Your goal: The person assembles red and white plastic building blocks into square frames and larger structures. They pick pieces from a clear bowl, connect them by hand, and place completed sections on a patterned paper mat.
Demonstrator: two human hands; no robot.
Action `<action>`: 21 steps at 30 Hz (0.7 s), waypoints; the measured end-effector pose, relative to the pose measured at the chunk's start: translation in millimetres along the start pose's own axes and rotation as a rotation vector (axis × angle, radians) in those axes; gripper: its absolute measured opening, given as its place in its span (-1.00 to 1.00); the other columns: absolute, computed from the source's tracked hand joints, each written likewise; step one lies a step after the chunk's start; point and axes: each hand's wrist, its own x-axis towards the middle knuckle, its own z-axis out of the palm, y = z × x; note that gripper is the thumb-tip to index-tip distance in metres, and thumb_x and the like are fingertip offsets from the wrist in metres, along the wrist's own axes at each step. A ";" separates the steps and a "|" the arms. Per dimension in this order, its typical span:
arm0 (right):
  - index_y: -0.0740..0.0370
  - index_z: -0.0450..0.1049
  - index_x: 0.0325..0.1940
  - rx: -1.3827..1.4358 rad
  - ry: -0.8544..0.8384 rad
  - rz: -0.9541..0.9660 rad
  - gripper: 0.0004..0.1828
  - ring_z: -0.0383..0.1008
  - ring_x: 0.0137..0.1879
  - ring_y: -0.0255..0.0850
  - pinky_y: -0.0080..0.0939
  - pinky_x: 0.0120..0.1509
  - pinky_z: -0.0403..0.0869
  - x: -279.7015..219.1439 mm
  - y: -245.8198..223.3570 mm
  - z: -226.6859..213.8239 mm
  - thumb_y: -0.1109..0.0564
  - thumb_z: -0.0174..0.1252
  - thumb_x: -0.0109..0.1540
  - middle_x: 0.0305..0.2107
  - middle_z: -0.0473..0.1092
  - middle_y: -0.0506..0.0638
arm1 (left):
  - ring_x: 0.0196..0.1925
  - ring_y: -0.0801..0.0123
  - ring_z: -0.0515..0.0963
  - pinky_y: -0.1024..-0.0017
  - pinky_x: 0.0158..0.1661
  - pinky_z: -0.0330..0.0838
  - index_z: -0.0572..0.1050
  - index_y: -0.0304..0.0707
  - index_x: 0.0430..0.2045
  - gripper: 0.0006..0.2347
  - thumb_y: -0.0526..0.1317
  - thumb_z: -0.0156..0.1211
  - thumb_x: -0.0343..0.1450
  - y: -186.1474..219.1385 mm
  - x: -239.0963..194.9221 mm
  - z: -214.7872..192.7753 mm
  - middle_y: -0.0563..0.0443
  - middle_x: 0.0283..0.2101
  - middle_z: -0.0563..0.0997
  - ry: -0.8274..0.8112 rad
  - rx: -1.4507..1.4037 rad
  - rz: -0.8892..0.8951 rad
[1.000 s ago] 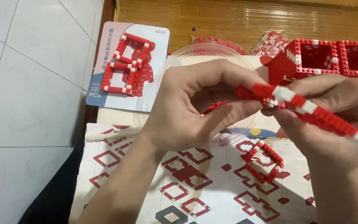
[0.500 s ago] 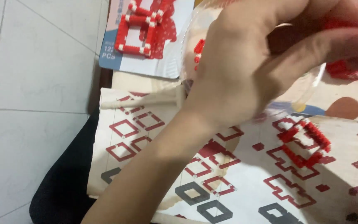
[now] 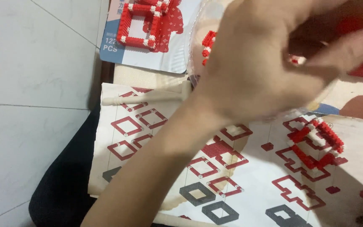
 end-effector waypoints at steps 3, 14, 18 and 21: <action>0.13 0.39 0.25 0.055 0.009 0.028 -0.50 0.50 0.34 -0.24 -0.23 0.53 0.54 15.5 -36.3 57.1 0.11 0.17 0.20 0.21 0.44 -0.04 | -0.03 0.38 0.86 0.51 0.08 0.85 0.52 -0.12 0.03 -0.83 -0.29 0.30 0.58 3.2 12.5 5.6 0.01 -0.03 0.76 -0.012 0.044 0.056; 0.30 0.25 -0.70 -0.345 0.059 -0.169 -0.67 0.19 -0.66 -0.30 -0.39 -0.64 0.22 -17.8 -208.7 176.5 0.41 0.14 0.11 -0.60 0.33 0.08 | 0.01 0.27 0.74 0.40 0.14 0.70 0.57 -0.25 -0.08 -0.75 -0.38 0.52 0.43 1.6 33.5 4.8 -0.06 -0.04 0.70 -0.123 -0.057 0.222; 0.13 0.30 -0.35 -0.244 -0.144 -0.587 -0.69 0.60 -0.10 -0.26 -0.40 0.03 0.69 0.3 -161.0 137.6 0.36 0.33 0.16 -0.12 0.47 0.10 | -0.16 0.33 0.69 0.51 -0.07 0.73 0.53 -0.37 -0.15 -0.87 -0.35 0.30 0.47 15.5 38.4 4.8 -0.12 -0.15 0.66 -0.127 -0.074 0.153; 0.30 0.40 -0.30 -0.110 -0.116 -0.559 -0.78 0.60 -0.33 -0.26 -0.41 -0.16 0.69 -0.7 -165.9 150.0 0.43 0.32 0.16 -0.15 0.48 0.17 | -0.26 0.37 0.63 0.54 -0.20 0.66 0.52 -0.33 -0.22 -0.93 -0.36 0.27 0.48 16.3 39.2 4.8 -0.04 -0.22 0.63 -0.101 0.129 0.215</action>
